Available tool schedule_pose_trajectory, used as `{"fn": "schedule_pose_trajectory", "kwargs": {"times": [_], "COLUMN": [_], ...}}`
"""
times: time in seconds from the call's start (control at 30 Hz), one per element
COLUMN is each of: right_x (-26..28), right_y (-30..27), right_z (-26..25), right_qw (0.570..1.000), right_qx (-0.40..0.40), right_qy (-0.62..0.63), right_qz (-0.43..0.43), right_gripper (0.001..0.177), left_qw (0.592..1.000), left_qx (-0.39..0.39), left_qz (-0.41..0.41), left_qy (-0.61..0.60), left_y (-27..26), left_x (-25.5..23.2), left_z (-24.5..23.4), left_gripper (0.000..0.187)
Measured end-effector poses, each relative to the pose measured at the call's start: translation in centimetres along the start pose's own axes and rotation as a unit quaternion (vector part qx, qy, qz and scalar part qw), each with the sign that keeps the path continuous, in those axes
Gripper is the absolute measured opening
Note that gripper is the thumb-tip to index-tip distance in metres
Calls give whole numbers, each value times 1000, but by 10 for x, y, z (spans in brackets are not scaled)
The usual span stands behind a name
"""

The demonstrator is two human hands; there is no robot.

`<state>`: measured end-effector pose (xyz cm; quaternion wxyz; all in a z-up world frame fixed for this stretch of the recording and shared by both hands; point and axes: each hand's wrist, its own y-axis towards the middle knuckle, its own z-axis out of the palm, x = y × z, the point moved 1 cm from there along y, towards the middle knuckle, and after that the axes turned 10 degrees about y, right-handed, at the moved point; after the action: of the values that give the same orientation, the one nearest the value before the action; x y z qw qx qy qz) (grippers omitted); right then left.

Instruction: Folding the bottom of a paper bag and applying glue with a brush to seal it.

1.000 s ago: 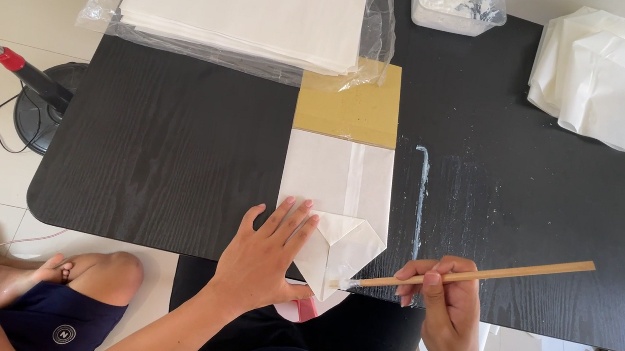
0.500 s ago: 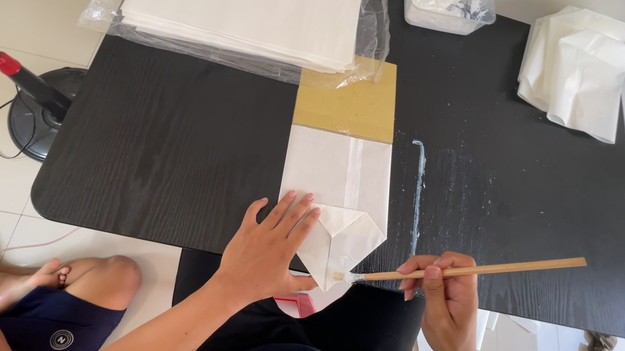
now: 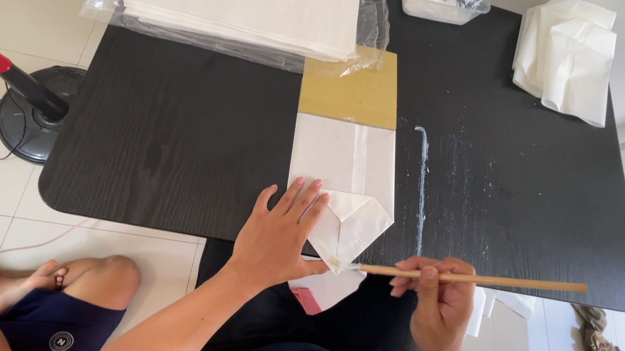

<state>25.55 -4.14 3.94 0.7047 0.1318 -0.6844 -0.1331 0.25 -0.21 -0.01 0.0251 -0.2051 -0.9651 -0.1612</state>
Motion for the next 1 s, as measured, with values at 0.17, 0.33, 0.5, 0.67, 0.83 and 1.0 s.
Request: {"fn": "schedule_pose_trajectory", "kwargs": {"times": [0.17,0.33,0.5,0.67,0.83,1.0], "right_x": [9,11,8,-5,-3,2], "right_y": [-6,-3,9,2,-5,-11], "right_z": [-18,-28,-10,-1,1,1], "right_qw": [1000,997,999,997,997,997], "right_qx": [-9,-60,-30,33,53,59], "right_qy": [4,37,-6,12,21,30], "right_qz": [8,-7,-33,-66,-51,-31], "right_gripper": [6,10,17,8,5,6], "left_qw": [1000,1000,1000,1000,999,999], "left_qx": [16,23,24,27,36,44], "left_qz": [1,-2,-10,-12,-9,-9], "left_qy": [-25,-6,1,9,11,17], "left_y": [4,5,11,12,12,11], "left_x": [2,-2,-4,-6,-5,-5], "left_z": [-2,-1,-2,-1,-2,2], "left_gripper": [102,112,114,120,120,121]}}
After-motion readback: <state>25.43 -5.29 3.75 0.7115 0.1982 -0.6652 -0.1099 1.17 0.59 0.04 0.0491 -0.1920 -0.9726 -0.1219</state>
